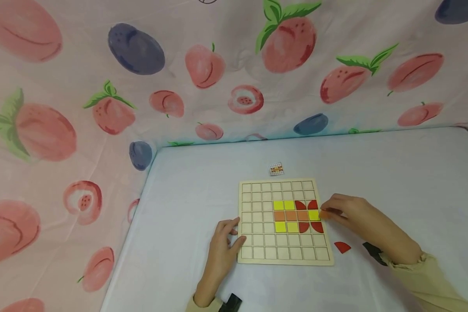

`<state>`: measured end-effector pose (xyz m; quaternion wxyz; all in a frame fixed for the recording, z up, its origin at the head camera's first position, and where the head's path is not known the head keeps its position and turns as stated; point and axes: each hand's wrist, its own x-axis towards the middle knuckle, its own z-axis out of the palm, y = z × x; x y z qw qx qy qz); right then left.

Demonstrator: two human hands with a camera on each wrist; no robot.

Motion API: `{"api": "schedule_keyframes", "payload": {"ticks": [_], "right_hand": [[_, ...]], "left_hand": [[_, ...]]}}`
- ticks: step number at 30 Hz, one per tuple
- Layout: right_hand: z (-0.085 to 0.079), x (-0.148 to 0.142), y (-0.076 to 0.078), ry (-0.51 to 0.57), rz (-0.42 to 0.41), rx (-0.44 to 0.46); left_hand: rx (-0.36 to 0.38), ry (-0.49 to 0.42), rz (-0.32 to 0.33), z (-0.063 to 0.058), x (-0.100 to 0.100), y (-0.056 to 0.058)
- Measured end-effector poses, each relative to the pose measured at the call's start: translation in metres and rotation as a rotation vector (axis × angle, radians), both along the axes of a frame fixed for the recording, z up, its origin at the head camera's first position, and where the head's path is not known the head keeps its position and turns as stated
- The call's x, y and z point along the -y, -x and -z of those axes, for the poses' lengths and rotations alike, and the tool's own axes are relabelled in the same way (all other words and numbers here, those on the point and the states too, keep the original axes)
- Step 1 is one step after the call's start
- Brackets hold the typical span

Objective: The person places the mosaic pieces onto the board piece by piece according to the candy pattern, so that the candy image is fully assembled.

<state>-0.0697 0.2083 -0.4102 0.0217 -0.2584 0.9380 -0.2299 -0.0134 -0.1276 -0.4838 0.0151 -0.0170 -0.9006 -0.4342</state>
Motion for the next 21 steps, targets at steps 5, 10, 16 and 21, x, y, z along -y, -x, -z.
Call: {"api": "schedule_keyframes", "payload": {"ticks": [5, 10, 16, 21], "right_hand": [[-0.001, 0.016, 0.004, 0.016, -0.028, 0.004], [-0.004, 0.03, 0.009, -0.003, -0.049, 0.022], [-0.005, 0.043, 0.014, -0.02, -0.06, 0.055], [-0.003, 0.051, 0.016, 0.006, -0.087, 0.061]], "left_hand": [[0.0, 0.004, 0.002, -0.001, 0.0, 0.0], [0.005, 0.007, 0.001, -0.001, -0.001, 0.0], [0.005, 0.009, -0.001, -0.002, -0.001, 0.0], [0.006, 0.008, -0.001, -0.003, -0.001, 0.0]]}}
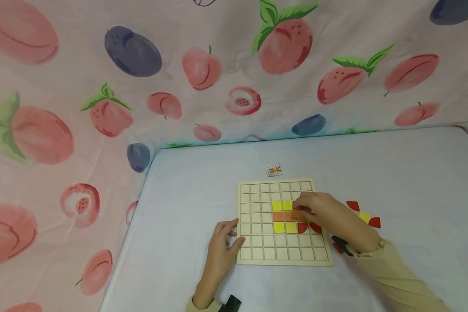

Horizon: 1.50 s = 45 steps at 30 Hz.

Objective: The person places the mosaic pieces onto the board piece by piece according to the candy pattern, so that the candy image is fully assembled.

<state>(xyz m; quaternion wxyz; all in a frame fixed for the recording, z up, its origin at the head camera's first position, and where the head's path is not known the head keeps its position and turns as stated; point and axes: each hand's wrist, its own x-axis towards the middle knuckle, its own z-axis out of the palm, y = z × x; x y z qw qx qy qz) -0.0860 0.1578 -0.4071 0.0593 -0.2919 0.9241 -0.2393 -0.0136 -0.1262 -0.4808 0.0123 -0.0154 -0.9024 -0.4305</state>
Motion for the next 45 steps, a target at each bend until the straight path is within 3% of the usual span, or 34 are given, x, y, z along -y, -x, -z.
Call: {"api": "schedule_keyframes", "payload": {"ticks": [25, 45], "right_hand": [[0.011, 0.047, 0.014, 0.06, -0.091, 0.001], [0.022, 0.068, 0.014, 0.011, -0.105, 0.007]], "left_hand": [[0.032, -0.005, -0.004, -0.002, 0.001, 0.0], [0.009, -0.03, 0.0, 0.001, 0.001, 0.0]]}}
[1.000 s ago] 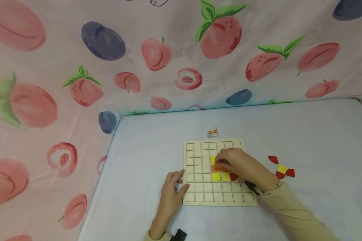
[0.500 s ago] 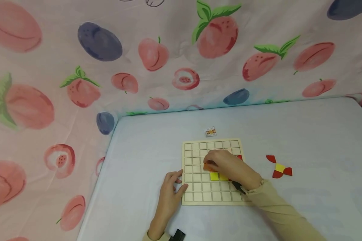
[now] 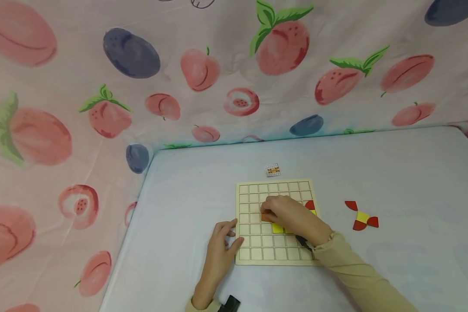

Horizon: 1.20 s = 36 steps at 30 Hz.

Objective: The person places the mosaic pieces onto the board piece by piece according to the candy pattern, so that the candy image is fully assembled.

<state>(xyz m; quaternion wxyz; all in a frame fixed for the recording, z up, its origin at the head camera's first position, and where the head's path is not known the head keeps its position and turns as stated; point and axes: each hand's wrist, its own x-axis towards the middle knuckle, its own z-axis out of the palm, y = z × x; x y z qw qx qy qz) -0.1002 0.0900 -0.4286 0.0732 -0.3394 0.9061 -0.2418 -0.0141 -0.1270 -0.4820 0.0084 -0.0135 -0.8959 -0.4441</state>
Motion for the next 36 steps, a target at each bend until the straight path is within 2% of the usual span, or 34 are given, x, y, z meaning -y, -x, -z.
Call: {"api": "schedule_keyframes", "payload": {"ticks": [9, 22, 36], "right_hand": [[0.004, 0.0, 0.0, -0.002, 0.011, -0.037], [0.009, 0.003, 0.001, -0.09, 0.027, -0.052], [0.005, -0.009, -0.004, -0.055, 0.053, -0.088]], "left_hand": [[0.006, 0.006, -0.004, -0.001, 0.0, 0.0], [0.002, 0.008, -0.001, -0.001, 0.0, -0.001], [0.003, 0.01, 0.0, -0.001, 0.0, -0.001]]}}
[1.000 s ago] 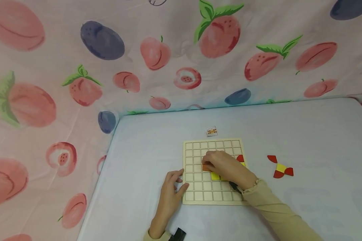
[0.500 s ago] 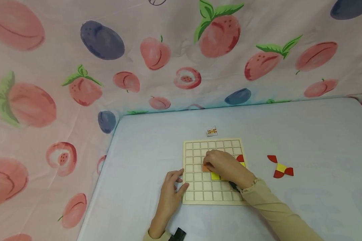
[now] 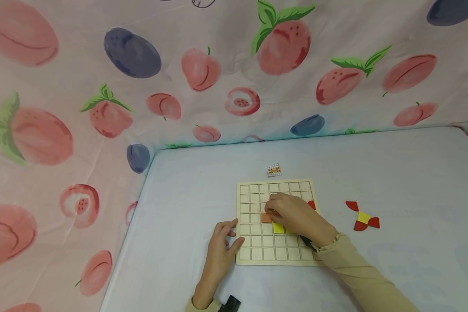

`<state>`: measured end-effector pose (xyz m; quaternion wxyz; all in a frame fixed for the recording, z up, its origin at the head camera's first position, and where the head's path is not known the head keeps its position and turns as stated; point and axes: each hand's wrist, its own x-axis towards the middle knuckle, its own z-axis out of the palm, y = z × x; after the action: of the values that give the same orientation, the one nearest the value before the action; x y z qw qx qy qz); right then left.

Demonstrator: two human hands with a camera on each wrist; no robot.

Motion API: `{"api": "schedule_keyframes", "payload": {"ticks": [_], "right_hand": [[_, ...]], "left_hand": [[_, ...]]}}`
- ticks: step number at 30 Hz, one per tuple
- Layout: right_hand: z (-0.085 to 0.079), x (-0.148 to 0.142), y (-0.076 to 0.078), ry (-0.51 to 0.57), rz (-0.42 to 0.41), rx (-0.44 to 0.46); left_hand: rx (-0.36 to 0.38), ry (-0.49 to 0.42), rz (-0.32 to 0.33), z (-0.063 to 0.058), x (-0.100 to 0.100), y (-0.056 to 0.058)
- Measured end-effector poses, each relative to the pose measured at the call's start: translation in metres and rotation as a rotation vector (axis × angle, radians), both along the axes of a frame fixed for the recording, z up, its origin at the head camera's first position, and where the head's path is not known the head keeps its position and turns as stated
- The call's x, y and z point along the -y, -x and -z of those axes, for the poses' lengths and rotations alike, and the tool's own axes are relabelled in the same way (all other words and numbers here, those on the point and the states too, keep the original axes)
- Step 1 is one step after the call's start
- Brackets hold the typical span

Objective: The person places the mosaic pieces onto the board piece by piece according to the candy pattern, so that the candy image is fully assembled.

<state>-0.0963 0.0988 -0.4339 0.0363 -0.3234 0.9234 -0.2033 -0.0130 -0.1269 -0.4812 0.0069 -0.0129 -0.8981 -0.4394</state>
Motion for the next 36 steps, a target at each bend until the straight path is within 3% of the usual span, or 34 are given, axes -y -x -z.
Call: {"api": "schedule_keyframes", "payload": {"ticks": [23, 36], "right_hand": [[-0.014, -0.06, -0.017, -0.008, 0.143, -0.029], [-0.017, -0.09, -0.021, -0.042, 0.181, -0.068]], "left_hand": [[-0.004, -0.001, 0.0, 0.0, 0.0, 0.0], [-0.001, 0.007, -0.007, 0.001, -0.001, 0.001]]}}
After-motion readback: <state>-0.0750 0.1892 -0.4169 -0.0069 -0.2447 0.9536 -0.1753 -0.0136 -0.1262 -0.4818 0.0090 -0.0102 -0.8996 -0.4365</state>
